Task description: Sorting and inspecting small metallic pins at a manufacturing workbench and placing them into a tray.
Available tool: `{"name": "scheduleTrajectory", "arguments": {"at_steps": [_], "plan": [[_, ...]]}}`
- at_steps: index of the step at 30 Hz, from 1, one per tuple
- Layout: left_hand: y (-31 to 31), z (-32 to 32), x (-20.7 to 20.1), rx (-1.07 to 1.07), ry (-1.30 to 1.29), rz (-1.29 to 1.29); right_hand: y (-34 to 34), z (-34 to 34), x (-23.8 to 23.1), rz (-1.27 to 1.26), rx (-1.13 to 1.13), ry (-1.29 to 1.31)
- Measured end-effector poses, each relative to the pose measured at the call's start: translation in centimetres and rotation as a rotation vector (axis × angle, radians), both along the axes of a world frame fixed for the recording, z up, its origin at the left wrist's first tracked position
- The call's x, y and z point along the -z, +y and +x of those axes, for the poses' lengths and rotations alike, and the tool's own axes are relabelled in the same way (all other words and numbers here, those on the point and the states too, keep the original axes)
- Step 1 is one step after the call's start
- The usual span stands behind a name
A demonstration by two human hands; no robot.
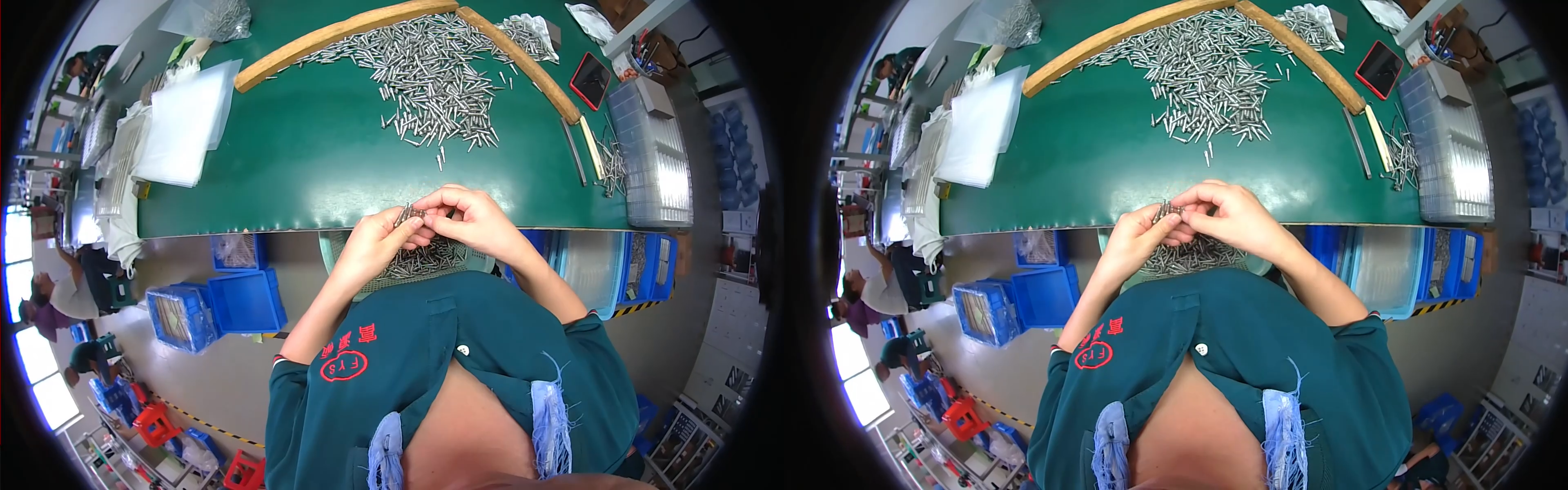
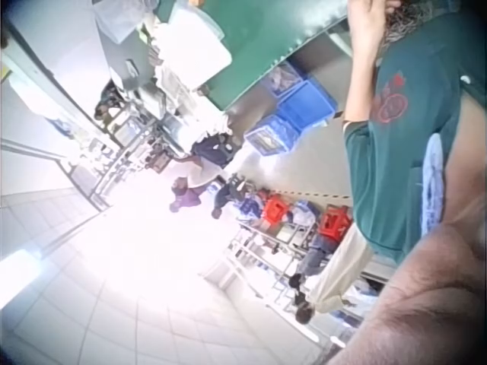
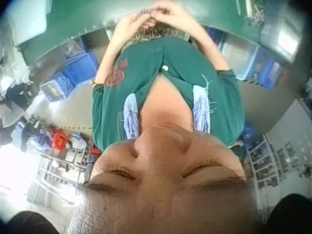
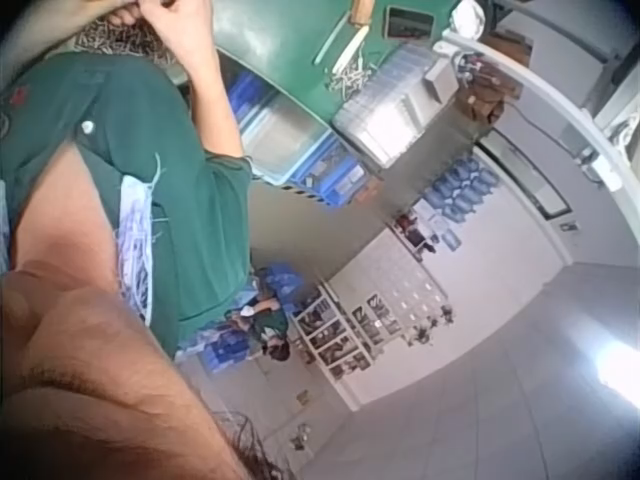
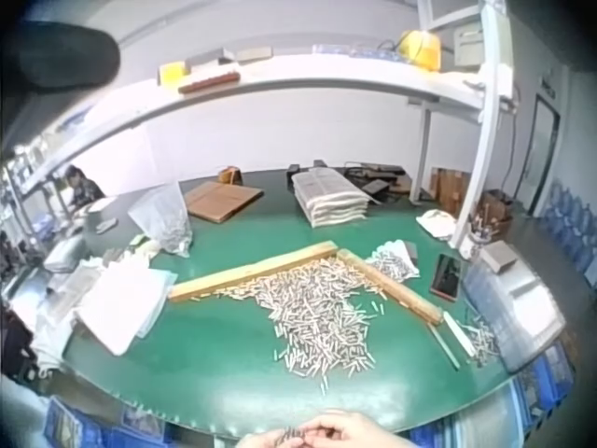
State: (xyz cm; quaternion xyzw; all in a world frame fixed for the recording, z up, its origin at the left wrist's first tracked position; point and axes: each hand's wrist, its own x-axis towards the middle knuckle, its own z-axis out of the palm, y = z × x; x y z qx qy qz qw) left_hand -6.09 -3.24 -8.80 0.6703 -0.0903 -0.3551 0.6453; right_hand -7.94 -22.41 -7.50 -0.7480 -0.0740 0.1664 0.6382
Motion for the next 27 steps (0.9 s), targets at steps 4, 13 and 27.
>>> {"name": "scheduleTrajectory", "arguments": {"at_steps": [4, 13, 27], "plan": [[0.0, 0.1, 0.1, 0.013, 0.023, 0.014, 0.0, 0.1, 0.4, 0.031, 0.009, 0.071], [0.2, 0.6, -0.4, 0.025, 0.12, 0.028, -0.2, 0.4, 2.0, 0.267, 0.0, 0.249], [0.6, 0.8, -0.3, 0.08, 0.107, 0.008, 0.5, -0.3, 0.7, -0.01, 0.049, 0.019]]}}
